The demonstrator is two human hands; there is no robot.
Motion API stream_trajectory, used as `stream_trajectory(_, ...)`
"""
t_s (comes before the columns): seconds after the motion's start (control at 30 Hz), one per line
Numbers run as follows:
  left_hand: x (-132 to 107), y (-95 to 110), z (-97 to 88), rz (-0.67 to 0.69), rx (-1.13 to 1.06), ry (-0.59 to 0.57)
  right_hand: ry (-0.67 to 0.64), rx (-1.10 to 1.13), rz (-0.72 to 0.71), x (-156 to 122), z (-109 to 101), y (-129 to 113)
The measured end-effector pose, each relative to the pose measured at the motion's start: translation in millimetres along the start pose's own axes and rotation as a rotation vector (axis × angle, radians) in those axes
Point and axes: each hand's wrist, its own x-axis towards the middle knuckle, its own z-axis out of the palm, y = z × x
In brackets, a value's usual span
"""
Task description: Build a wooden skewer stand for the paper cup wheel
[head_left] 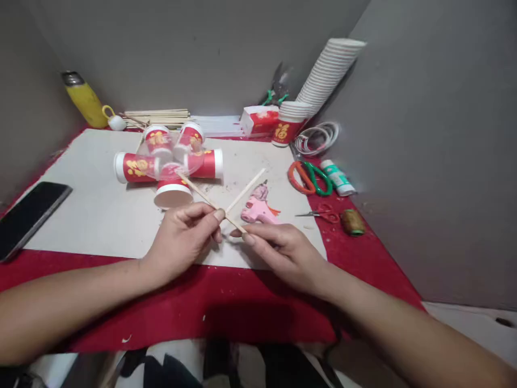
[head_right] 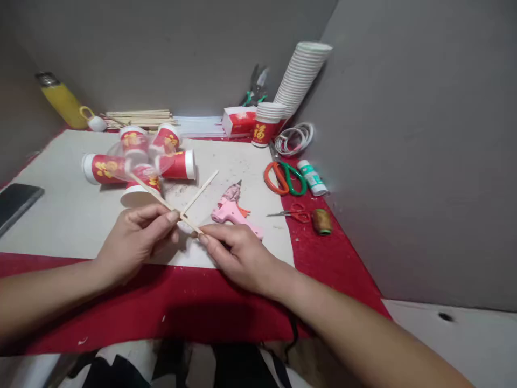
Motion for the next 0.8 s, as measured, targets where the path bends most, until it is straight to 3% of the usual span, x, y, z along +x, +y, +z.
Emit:
stream_trajectory(0.2, 2.4, 0.2, 0.4, -0.106, -0.079, -0.023, 0.028, 0.012, 0.026, 1.3, -4.2, 2.7)
stream_trajectory(0.6, 3.2, -3.2, -1.0, -0.094, -0.005, -0.052, 0.035, 0.019, 0.029, -3.1, -6.0, 7.1)
stream_trajectory(0.7, 1.9, -1.3, -0.4, -0.103, 0.024, -0.049, 0.020, 0.089, 0.109, -3.2, -6.7, 4.7)
stream_trajectory(0.8, -1.3, 1.6, 2.9, -0.131, 0.013, -0.061, 0.014, 0.314, 0.291, -3.1, -7.3, 2.3)
